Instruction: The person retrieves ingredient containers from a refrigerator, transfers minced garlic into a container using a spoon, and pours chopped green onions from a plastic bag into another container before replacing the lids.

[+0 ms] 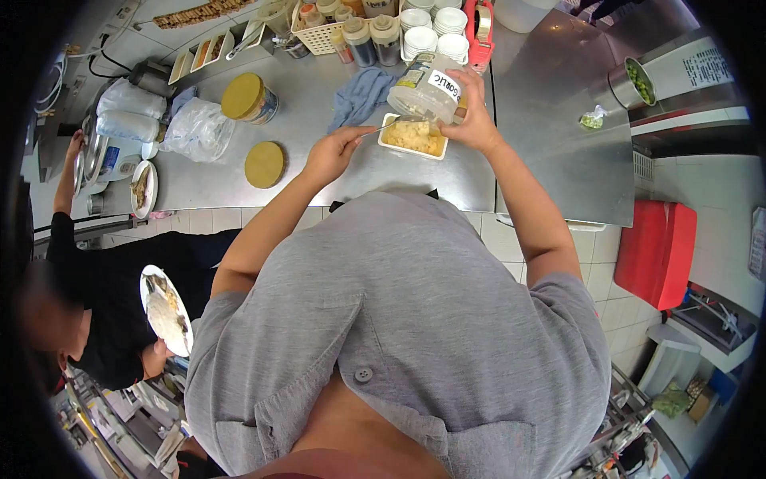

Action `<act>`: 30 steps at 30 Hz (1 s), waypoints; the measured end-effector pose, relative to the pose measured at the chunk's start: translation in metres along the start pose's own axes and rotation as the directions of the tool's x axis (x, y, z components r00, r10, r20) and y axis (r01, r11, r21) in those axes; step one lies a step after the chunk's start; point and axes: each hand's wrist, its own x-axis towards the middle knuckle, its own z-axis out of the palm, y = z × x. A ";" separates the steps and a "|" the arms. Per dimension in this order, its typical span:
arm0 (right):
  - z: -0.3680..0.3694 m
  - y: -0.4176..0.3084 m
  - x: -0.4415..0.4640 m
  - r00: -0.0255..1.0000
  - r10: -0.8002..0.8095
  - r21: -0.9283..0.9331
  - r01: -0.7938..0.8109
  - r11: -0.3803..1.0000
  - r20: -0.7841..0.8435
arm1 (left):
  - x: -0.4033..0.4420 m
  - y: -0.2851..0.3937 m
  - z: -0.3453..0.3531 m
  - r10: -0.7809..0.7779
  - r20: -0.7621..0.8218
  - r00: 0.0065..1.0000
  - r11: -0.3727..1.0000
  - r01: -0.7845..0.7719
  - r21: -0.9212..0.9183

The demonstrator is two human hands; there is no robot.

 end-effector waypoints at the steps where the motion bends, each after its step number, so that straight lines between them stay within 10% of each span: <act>1: 0.000 0.000 0.001 1.000 0.002 -0.014 -0.002 1.000 -0.015 | -0.004 0.004 -0.006 0.000 0.001 1.000 1.000 0.000 0.001; 8: -0.007 0.003 0.004 0.999 -0.009 0.023 0.010 1.000 -0.036 | -0.010 0.000 -0.003 0.108 -0.001 0.994 0.956 -0.103 0.273; 13: -0.010 -0.002 0.003 0.990 0.135 0.374 -0.107 0.921 -0.049 | -0.004 0.033 -0.016 0.127 0.018 0.992 0.951 -0.127 0.283; 24: -0.003 -0.008 0.007 0.960 0.273 0.568 -0.258 0.782 0.061 | 0.058 0.080 -0.017 0.344 -0.297 0.891 0.898 -0.220 0.380; 30: -0.006 -0.028 0.015 0.955 0.290 0.549 -0.277 0.789 0.064 | 0.059 0.070 -0.011 0.389 -0.100 0.916 0.765 -0.261 0.589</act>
